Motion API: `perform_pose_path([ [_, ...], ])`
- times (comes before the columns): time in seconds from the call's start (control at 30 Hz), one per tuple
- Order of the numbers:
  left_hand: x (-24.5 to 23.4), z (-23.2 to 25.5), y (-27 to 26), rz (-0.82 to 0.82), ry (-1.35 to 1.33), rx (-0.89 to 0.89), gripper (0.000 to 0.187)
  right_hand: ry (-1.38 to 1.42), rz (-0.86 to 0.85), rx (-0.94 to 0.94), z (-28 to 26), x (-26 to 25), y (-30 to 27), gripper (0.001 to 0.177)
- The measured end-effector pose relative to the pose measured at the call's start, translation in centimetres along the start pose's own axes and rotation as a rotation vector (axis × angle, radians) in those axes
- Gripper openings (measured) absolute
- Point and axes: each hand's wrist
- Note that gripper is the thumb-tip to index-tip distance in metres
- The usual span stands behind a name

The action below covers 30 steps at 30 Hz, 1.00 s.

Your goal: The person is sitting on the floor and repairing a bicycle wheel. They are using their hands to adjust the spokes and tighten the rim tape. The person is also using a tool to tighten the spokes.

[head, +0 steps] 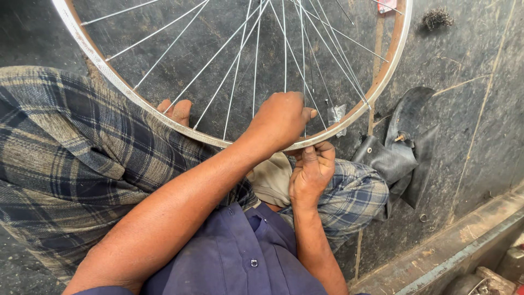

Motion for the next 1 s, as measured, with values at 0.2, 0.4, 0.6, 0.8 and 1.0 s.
perform_pose_path([
  [0.2, -0.2, 0.2, 0.0, -0.018, -0.013, -0.014, 0.037, -0.067, -0.016, 0.007, -0.4, 0.3, -0.3, 0.016],
  [0.4, -0.4, 0.0, -0.1, 0.015, -0.047, -0.001, 0.033, -0.057, -0.022, -0.003, 0.0, 0.1, -0.1, 0.015],
  [0.6, -0.3, 0.0, -0.1, 0.022, -0.083, -0.003, 0.029, -0.092, 0.024, -0.007, 0.6, -0.7, -0.4, 0.014],
  [0.8, -0.5, 0.0, -0.3, -0.004, -0.120, -0.040, 0.028, -0.111, 0.044, 0.030, 0.6, -0.7, -0.8, 0.016],
  [1.0, -1.0, 0.1, -0.1, -0.029, -0.126, -0.054, 0.024, -0.196, 0.070, 0.050, 0.2, -0.2, -0.4, 0.017],
])
Point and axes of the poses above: each hand's wrist, its own y-axis towards the middle knuckle, its own x-axis out of the palm, z = x × y, and after that the axes turned 7 degrees about -z, right-handed
